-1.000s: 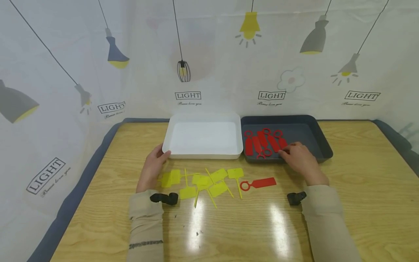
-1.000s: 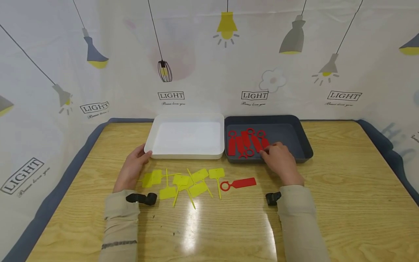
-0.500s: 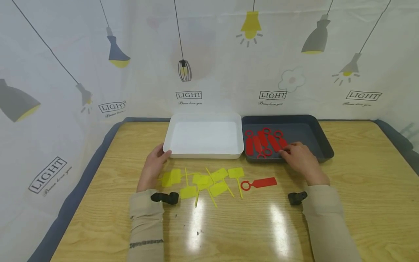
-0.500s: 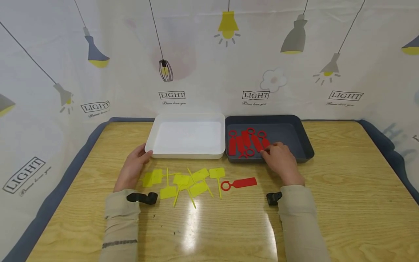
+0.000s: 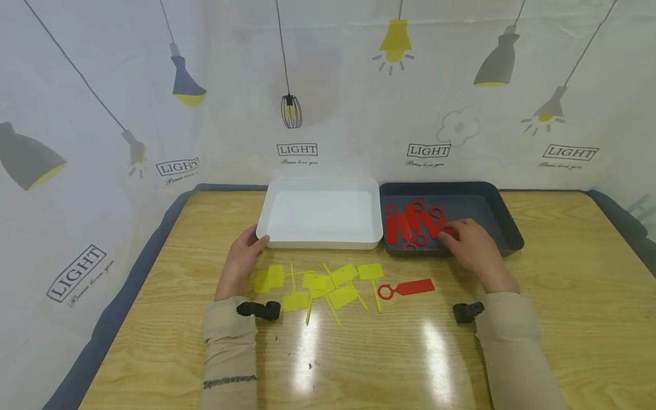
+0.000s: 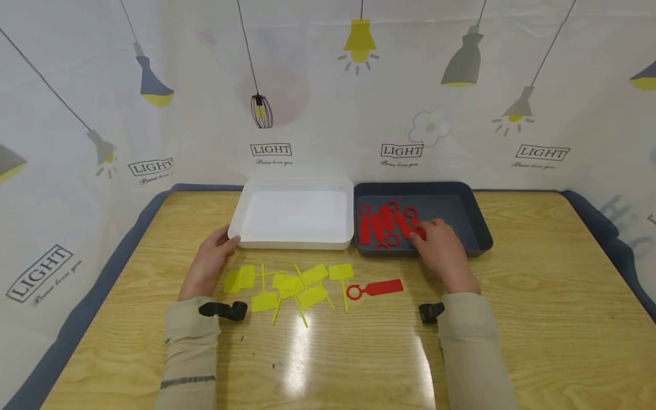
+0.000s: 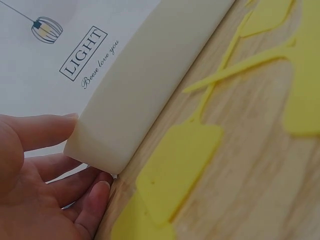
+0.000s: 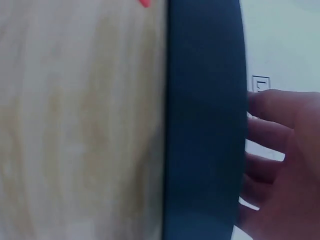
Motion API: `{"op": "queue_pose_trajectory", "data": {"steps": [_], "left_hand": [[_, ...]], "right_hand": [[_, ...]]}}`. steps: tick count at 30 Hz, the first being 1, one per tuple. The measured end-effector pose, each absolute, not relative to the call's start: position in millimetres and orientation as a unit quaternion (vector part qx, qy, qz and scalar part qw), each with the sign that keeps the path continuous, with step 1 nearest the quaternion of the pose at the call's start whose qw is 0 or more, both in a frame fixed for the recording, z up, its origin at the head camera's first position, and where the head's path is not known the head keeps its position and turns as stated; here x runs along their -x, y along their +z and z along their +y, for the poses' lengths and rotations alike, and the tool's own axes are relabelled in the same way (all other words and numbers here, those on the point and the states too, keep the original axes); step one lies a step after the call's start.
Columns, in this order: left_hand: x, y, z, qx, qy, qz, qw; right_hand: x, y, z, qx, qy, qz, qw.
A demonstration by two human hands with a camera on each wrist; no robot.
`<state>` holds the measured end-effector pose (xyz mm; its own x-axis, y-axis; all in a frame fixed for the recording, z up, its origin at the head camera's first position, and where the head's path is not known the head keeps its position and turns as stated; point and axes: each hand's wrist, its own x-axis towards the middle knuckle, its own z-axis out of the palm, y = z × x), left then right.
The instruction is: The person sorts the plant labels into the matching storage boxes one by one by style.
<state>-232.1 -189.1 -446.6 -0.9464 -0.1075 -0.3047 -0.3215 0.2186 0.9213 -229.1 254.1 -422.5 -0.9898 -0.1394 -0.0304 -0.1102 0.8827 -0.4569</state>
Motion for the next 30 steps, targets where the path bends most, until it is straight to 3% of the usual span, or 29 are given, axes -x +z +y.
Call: {"op": "queue_pose_trajectory", "data": {"steps": [21, 30], "left_hand": [[236.3, -446.7, -195.5, 0.128, 0.604, 0.782, 0.082], [239.0, -450.8, -194.6, 0.134, 0.610, 0.777, 0.079]], "right_hand": [[204.6, -385.0, 232.1, 0.101, -0.259, 0.959, -0.048], [190.7, -378.9, 221.6, 0.120, -0.262, 0.958, -0.005]]}}
